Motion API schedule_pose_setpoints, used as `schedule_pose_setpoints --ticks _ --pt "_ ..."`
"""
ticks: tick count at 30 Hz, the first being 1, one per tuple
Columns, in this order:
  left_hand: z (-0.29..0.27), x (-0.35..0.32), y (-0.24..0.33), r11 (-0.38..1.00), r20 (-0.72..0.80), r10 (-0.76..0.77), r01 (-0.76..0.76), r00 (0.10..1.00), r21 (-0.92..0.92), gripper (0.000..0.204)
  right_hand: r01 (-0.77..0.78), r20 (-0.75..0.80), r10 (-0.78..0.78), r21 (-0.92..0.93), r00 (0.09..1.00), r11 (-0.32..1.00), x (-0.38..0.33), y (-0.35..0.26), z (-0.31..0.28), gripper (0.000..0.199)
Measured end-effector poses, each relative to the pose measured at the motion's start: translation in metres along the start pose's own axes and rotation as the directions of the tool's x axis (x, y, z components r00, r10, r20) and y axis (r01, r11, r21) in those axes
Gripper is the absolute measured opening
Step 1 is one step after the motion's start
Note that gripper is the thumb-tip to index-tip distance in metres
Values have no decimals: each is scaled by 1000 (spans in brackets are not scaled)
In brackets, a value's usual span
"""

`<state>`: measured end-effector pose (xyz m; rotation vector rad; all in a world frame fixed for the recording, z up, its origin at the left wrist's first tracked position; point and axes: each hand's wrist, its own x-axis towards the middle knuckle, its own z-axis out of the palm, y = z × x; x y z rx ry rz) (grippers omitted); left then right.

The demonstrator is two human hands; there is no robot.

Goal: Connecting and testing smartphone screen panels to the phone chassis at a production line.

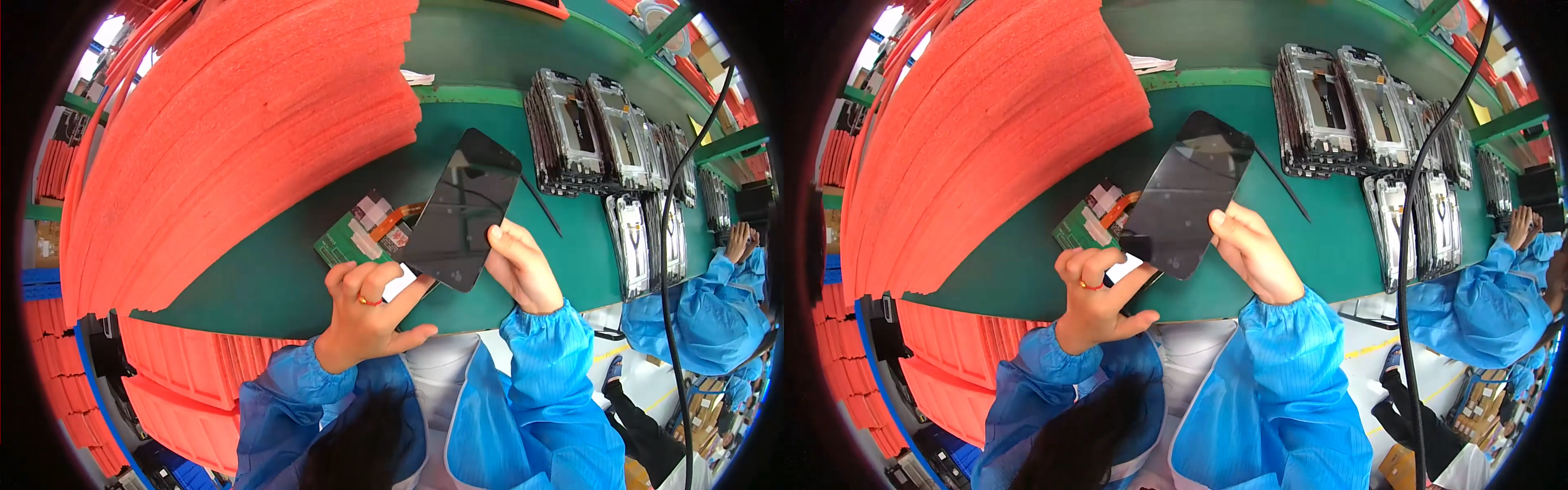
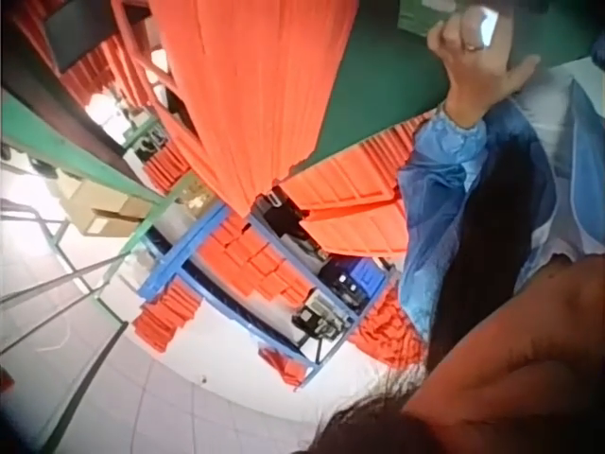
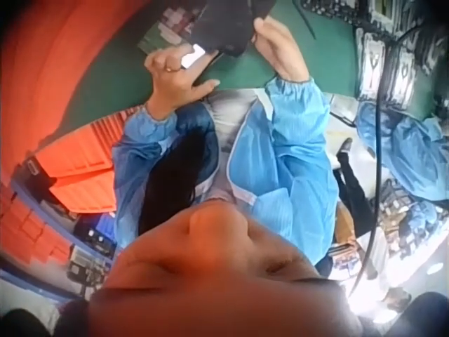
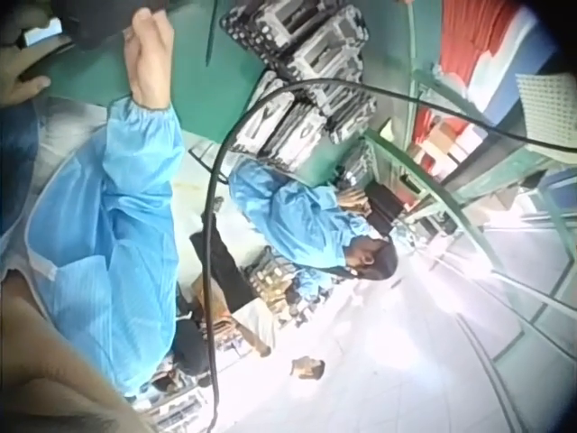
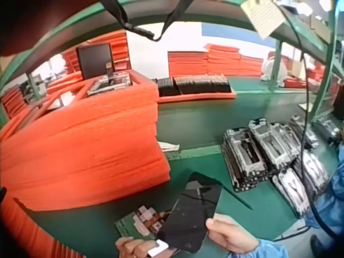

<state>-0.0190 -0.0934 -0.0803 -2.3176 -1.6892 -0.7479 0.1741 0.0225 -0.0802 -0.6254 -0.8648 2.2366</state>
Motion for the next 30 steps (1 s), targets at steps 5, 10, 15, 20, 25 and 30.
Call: schedule_pose_setpoints --ticks 5,10,15,20,25,30 --pt "-5 1 -5 991 -18 -28 25 999 -130 49 -29 24 31 -68 999 997 -3 -5 -4 43" --pt "-14 12 -31 902 -218 -189 81 958 -424 39 -29 63 37 -112 997 993 2 -2 -10 42" --pt "-19 82 -52 464 171 -450 394 876 -793 28 -58 125 90 -242 988 968 10 -15 -23 40" --pt "-12 104 -57 144 504 -423 605 753 -783 26 25 261 117 -484 958 875 36 -39 -12 40" --pt "-8 98 -60 48 505 -409 570 761 -820 27 40 323 173 -560 930 827 47 -47 -8 38" --pt "-10 94 -61 36 556 -376 611 741 -791 26 141 360 77 -542 930 829 46 -46 2 35"
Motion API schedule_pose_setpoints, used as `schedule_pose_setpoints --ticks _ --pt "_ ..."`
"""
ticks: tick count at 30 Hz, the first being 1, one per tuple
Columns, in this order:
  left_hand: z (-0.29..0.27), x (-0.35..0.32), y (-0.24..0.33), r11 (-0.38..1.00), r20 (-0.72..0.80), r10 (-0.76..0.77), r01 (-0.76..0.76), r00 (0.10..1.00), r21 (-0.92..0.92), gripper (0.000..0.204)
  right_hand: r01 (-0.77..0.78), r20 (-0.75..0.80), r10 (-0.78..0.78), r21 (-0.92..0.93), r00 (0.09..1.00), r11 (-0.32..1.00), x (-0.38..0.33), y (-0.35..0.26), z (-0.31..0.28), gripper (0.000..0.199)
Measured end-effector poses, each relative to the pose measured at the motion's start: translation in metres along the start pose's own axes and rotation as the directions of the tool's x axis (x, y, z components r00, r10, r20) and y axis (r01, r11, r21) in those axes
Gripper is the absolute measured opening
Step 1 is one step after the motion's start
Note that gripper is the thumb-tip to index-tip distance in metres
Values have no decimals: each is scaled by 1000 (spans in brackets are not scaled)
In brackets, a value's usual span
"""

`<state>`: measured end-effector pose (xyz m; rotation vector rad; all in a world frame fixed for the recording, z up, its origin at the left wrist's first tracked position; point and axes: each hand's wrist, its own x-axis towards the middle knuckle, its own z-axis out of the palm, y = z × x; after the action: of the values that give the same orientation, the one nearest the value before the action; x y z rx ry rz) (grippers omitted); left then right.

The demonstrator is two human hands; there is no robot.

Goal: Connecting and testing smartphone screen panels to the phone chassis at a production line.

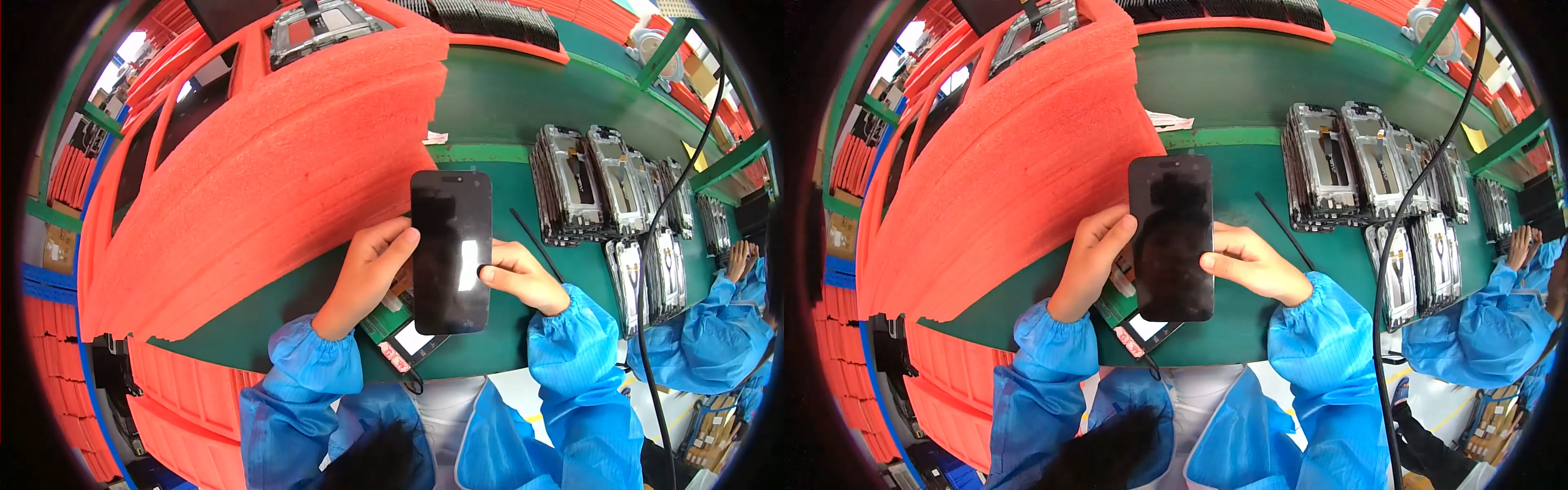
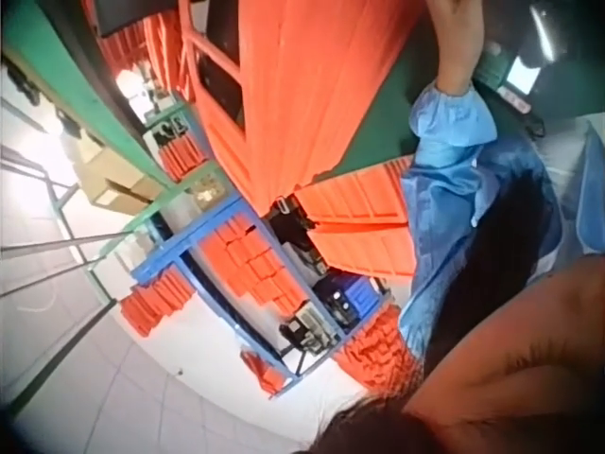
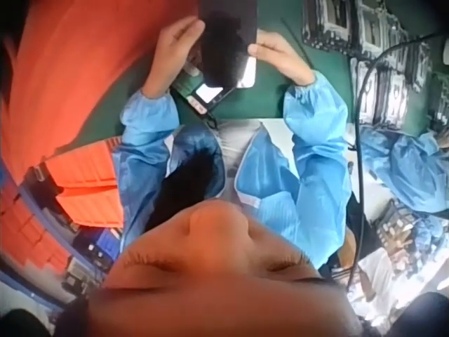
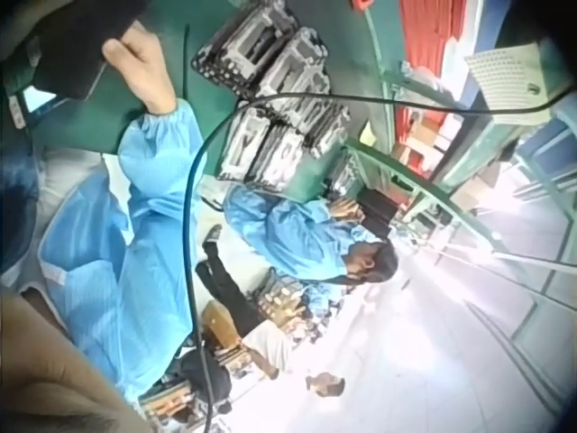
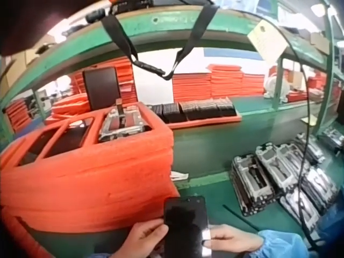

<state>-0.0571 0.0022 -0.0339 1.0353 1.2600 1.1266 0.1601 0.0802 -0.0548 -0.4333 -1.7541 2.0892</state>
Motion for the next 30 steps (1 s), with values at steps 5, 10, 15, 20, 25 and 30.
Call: schedule_pose_setpoints --ticks 5,10,15,20,25,30 --pt "-2 -2 0 965 31 -90 95 995 -246 26 46 -70 -46 4 996 999 1 1 6 42" --pt "-5 1 -5 943 31 -53 60 998 -326 28 98 -287 -141 -157 948 983 -5 22 -14 55" --pt "-11 -3 -8 973 95 0 22 996 -228 29 206 -480 -589 -635 650 745 -3 20 -3 61" --pt "-8 0 -6 959 74 -15 36 997 -279 29 182 -399 -716 -790 573 585 1 21 -4 72" --pt "-9 3 -11 962 25 -10 16 1000 -273 29 186 -300 -707 -833 640 522 1 24 1 77" --pt "-10 3 -12 957 15 -17 21 1000 -288 29 205 -232 -699 -853 676 480 2 28 0 78"
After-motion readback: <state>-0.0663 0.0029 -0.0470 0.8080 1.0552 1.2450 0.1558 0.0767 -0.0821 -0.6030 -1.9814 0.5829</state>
